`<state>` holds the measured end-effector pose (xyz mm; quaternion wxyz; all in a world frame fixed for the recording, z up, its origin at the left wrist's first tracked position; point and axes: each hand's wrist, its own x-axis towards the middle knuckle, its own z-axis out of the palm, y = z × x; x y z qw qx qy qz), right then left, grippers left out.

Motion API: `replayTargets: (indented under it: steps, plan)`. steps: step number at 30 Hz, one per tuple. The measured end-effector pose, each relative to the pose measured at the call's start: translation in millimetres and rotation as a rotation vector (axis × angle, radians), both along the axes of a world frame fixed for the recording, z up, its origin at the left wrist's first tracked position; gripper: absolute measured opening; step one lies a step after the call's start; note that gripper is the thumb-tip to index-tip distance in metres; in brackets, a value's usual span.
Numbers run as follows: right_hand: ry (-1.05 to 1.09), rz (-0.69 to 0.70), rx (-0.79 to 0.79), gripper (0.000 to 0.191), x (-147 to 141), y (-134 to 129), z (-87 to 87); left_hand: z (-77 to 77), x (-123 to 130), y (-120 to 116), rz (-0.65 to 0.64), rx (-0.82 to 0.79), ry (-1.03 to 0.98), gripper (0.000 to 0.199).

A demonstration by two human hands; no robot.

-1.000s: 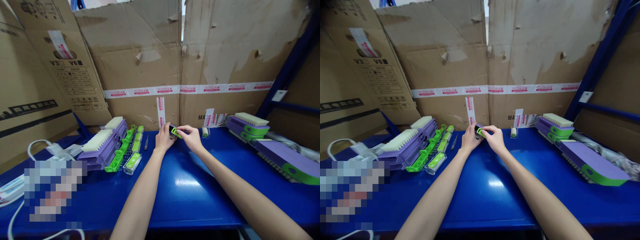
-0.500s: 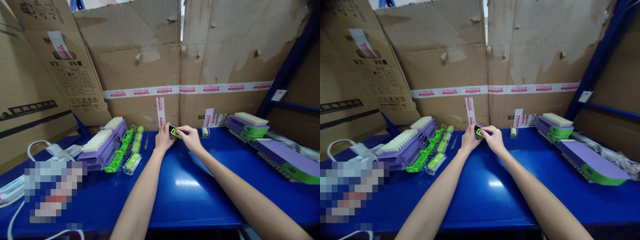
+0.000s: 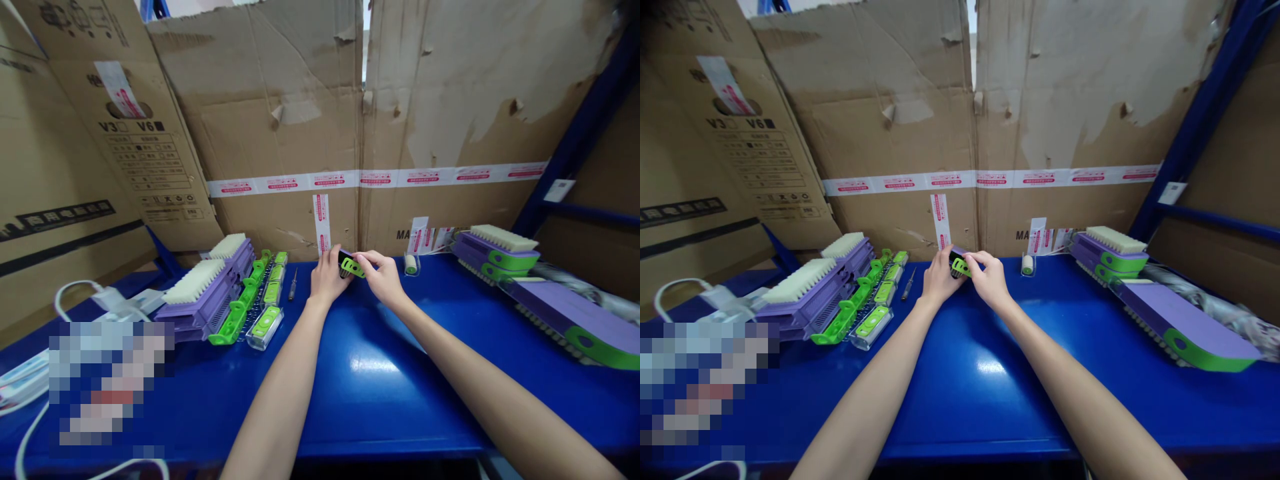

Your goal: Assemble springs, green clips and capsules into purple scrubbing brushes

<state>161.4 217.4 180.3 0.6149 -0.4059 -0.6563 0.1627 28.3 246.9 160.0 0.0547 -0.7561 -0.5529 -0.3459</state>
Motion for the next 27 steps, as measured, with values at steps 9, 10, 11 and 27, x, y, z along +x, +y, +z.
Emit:
replayTargets:
  steps: [9,10,11,27]
  plan:
    - [-0.040,-0.009,0.025,0.019,-0.1,0.4,-1.7,0.7,-0.6,0.1,-0.005,-0.007,0.007,0.072]
    - [-0.040,-0.009,0.026,0.018,-0.2,0.8,-2.0,0.5,-0.6,0.4,-0.006,-0.003,0.006,0.072]
    - [-0.038,-0.009,0.027,0.018,-0.3,1.1,-2.3,0.2,-0.5,0.6,-0.005,0.000,0.006,0.072]
    - [0.015,-0.112,0.065,0.029,-0.4,-4.1,3.9,-2.8,-0.4,2.7,-0.009,0.038,0.007,0.073]
